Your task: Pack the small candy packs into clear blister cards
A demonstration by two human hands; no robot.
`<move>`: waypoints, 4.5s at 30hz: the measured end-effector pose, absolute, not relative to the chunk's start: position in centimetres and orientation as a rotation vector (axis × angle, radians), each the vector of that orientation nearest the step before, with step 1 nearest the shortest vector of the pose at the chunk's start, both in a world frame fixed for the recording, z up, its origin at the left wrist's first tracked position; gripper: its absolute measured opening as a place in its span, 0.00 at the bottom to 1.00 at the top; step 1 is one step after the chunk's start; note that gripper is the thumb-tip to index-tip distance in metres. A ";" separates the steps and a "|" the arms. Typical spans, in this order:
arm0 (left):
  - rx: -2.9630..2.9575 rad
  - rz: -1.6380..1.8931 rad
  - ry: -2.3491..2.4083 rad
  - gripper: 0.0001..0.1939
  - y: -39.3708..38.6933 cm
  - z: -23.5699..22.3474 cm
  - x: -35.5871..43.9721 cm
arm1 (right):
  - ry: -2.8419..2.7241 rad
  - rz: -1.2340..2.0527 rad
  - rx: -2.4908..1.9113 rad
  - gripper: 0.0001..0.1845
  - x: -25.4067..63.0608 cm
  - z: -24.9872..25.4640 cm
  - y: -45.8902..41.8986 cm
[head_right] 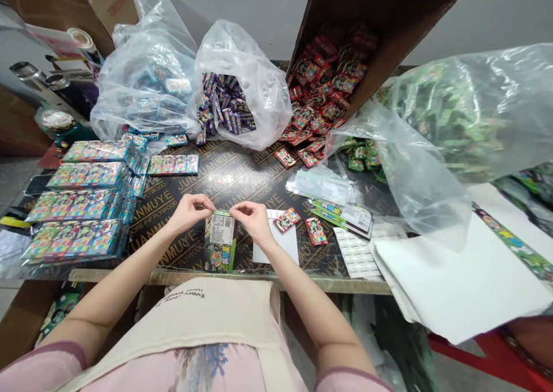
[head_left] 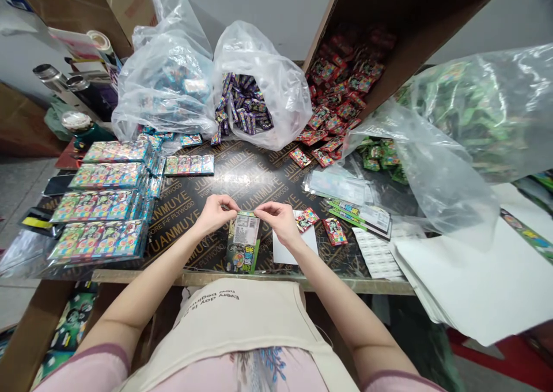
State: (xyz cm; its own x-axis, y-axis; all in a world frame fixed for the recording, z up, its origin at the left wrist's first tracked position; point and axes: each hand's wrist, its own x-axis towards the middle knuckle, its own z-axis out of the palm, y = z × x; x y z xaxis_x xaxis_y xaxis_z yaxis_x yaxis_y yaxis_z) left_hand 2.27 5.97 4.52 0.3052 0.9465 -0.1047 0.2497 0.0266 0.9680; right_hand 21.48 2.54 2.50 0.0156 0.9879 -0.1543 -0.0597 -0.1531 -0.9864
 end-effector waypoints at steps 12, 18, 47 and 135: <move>1.541 0.588 1.117 0.10 7.3 5.4 2.3 | -1.027 1.309 -1.297 0.13 22.1 2.5 1.5; 1.975 0.741 0.955 0.08 5.8 5.7 1.9 | -1.322 1.079 -1.234 0.09 21.9 2.7 0.0; 2.145 0.869 0.930 0.09 2.9 3.7 4.0 | -2.129 0.299 -1.873 0.10 32.0 -5.7 2.2; 1.553 0.868 1.120 0.11 4.5 2.1 1.9 | -1.288 1.217 -1.249 0.25 22.8 1.9 2.8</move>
